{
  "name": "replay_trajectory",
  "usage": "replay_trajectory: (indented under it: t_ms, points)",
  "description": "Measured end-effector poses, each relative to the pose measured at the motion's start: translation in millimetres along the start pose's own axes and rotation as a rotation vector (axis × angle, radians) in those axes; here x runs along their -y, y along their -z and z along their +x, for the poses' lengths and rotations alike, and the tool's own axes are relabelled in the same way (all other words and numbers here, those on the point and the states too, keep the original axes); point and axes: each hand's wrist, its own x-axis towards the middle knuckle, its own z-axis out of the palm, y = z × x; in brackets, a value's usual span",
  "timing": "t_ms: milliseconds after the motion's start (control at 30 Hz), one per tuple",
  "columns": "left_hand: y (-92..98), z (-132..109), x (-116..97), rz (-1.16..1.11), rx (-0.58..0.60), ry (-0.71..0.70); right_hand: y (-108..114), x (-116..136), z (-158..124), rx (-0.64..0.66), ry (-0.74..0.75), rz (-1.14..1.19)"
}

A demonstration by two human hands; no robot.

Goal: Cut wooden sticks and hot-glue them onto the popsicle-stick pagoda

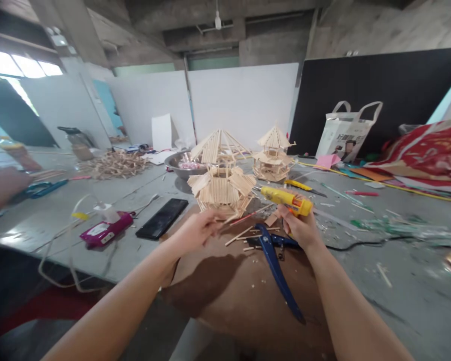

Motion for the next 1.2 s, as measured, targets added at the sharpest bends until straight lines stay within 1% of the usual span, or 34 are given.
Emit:
replay_trajectory:
  t_ms: [100,200,300,367,467,600,733,900,1067,1200]
  points:
    - [18.2,2,0,-0.356,-0.166,0.055,0,-1,-1,-0.002,-0.001,-0.003]
    - [35.0,9,-2,-0.601,-0.316,0.06,0,-1,-2,-0.001,-0.007,-0.001]
    - [48.4,18,-5,-0.712,-0.441,0.082,-1,0,-2,-0.002,0.01,-0.016]
    - [55.1,25,-5,-0.733,-0.473,0.091,-1,1,-2,-0.005,0.014,-0.03]
    - [61.2,36,-5,-0.745,-0.493,0.123,-1,1,-2,-0.008,0.005,-0.023]
    - [63.8,47,-4,-0.742,-0.496,0.184,0,-1,-2,0.003,0.029,0.006]
    - [64.4,54,-3,-0.721,-0.474,0.19,1,-1,-1,0.014,0.03,0.0]
    - [65.9,54,-6,-0.695,-0.453,0.179,-2,4,-2,-0.016,0.01,0.013]
    - [67.7,50,-10,-0.682,-0.417,0.152,-4,6,-2,-0.002,0.011,0.005]
    - [68.9,51,-8,-0.662,-0.381,0.137,-4,6,-3,0.0,0.005,-0.037]
